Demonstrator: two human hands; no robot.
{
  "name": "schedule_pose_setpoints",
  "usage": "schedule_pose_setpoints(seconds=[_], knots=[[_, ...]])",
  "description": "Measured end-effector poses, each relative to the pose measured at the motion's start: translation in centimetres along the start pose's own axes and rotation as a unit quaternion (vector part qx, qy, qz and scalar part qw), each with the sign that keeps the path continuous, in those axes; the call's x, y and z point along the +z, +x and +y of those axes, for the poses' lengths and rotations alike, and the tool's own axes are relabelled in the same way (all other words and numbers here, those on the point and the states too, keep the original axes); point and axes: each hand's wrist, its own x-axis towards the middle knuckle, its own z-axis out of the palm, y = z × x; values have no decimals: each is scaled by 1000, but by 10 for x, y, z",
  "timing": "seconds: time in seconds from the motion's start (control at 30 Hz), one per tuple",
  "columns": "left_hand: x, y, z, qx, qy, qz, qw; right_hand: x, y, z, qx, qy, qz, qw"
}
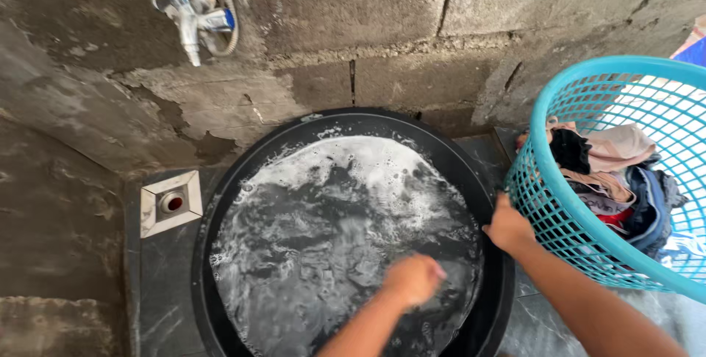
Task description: The person washes several pieces of clothing by hand in a black basin filled with soapy water, then drains the basin and refills it with fresh water. They add fabric softener from sachets and place the clothes into the fresh water to soak.
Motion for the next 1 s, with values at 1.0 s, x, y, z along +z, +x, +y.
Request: schedule_pose_setpoints(seconds=[1.0], knots=[[172, 26, 21, 132, 112, 116, 978, -46, -73, 24, 39, 375, -193, 906]])
